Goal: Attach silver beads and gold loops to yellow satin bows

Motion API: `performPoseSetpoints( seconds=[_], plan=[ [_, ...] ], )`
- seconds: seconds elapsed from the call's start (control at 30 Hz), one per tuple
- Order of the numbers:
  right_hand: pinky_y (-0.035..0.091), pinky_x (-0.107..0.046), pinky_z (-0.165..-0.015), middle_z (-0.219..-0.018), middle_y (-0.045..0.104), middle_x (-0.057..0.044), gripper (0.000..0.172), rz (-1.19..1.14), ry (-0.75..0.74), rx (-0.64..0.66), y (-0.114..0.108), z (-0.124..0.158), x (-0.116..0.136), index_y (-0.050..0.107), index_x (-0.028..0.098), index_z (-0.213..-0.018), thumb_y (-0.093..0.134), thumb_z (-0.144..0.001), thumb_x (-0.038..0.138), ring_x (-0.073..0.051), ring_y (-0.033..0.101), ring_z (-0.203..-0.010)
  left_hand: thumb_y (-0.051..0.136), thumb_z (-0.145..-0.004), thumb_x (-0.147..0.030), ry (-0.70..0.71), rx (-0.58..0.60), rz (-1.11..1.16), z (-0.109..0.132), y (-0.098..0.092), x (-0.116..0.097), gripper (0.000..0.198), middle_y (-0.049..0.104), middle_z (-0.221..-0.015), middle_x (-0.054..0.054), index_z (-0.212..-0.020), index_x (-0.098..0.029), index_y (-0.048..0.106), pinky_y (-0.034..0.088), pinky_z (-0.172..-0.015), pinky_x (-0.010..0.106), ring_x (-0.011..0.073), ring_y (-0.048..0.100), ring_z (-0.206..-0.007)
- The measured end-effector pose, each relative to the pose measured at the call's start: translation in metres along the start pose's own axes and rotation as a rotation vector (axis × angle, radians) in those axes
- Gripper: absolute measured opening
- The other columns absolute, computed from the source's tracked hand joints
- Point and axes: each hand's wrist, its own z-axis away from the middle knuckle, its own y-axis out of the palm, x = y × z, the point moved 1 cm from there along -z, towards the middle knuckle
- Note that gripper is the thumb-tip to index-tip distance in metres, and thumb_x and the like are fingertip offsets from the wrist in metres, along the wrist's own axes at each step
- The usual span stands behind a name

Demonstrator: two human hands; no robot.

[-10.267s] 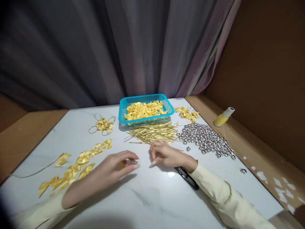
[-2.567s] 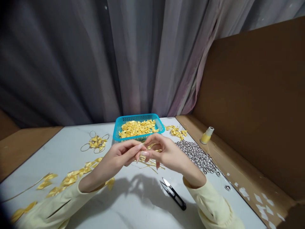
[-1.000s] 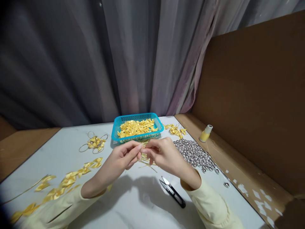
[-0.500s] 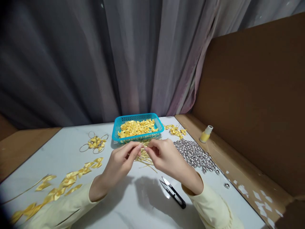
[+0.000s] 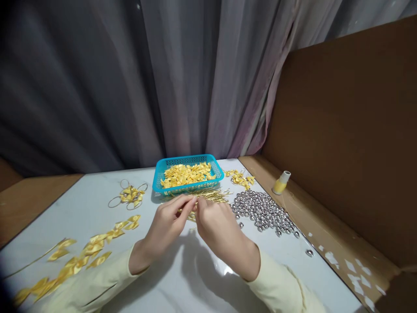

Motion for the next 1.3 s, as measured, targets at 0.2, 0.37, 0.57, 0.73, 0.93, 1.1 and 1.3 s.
performPoseSetpoints(
  seconds=[0.2, 0.37, 0.57, 0.73, 0.93, 1.1, 1.3],
  plan=[
    [0.027, -0.027, -0.045, -0.061, 0.065, -0.011, 0.024, 0.067, 0.056, -0.034, 0.004, 0.001, 0.004, 0.058, 0.011, -0.072, 0.039, -0.086, 0.014, -0.02, 0.06, -0.049, 0.043, -0.088, -0.012, 0.053, -0.012, -0.065, 0.001, 0.003, 0.005, 0.017, 0.062, -0.074, 0.002, -0.08, -0.017, 0.057, 0.047, -0.063, 0.026, 0.0141, 0.059, -0.066],
    [0.045, -0.027, -0.052, -0.072, 0.069, -0.008, 0.026, -0.422, 0.209, 0.016, -0.014, -0.007, -0.011, 0.061, 0.012, -0.099, 0.05, -0.081, 0.026, -0.02, 0.065, -0.061, 0.042, -0.089, -0.013, 0.093, -0.037, -0.134, -0.001, 0.0, 0.003, 0.016, 0.061, -0.071, 0.001, -0.081, -0.016, 0.055, 0.046, -0.059, 0.025, 0.0126, 0.057, -0.062],
    [0.041, -0.018, -0.033, -0.064, 0.065, -0.005, 0.029, -0.84, 0.32, 0.267, -0.013, -0.014, -0.016, 0.061, 0.01, -0.099, 0.047, -0.076, 0.021, -0.017, 0.065, -0.054, 0.039, -0.09, -0.009, 0.239, -0.03, -0.266, 0.0, 0.0, 0.005, 0.015, 0.06, -0.073, 0.001, -0.086, -0.015, 0.053, 0.049, -0.06, 0.022, 0.0113, 0.059, -0.065],
    [0.038, -0.016, -0.033, -0.057, 0.064, -0.005, 0.019, -0.747, 0.307, 0.177, -0.002, -0.013, -0.016, 0.059, 0.011, -0.067, 0.046, -0.077, 0.021, -0.015, 0.064, -0.046, 0.032, -0.091, -0.008, 0.458, -0.021, -0.486, 0.006, 0.004, 0.012, 0.025, 0.062, -0.074, 0.007, -0.092, -0.01, 0.057, 0.05, -0.055, 0.027, 0.0169, 0.061, -0.067],
    [0.038, -0.017, -0.037, -0.051, 0.062, -0.001, 0.015, -0.793, 0.324, 0.064, 0.004, -0.013, -0.015, 0.052, 0.015, -0.062, 0.047, -0.075, 0.018, -0.014, 0.061, -0.041, 0.035, -0.091, -0.007, 0.59, -0.073, -0.697, 0.007, 0.003, 0.014, 0.021, 0.063, -0.072, 0.008, -0.096, -0.005, 0.055, 0.046, -0.048, 0.027, 0.0174, 0.061, -0.061],
    [0.039, -0.02, -0.041, -0.049, 0.055, 0.003, 0.016, -1.007, 0.362, -0.14, 0.017, -0.018, -0.009, 0.049, 0.016, -0.065, 0.053, -0.077, 0.026, -0.009, 0.052, -0.037, 0.031, -0.091, -0.005, 0.594, -0.108, -0.78, 0.003, 0.0, 0.011, 0.025, 0.061, -0.069, 0.006, -0.088, -0.009, 0.055, 0.046, -0.052, 0.026, 0.0154, 0.061, -0.061],
    [0.019, -0.015, -0.035, -0.05, 0.036, 0.009, 0.027, -1.509, 0.615, -0.176, 0.031, -0.017, 0.001, 0.048, 0.017, -0.067, 0.068, -0.071, 0.035, -0.003, 0.028, -0.04, 0.036, -0.09, -0.006, 0.609, -0.155, -0.847, 0.004, 0.002, 0.015, 0.018, 0.063, -0.071, 0.007, -0.096, -0.006, 0.053, 0.046, -0.053, 0.027, 0.0165, 0.061, -0.061]
  ],
)
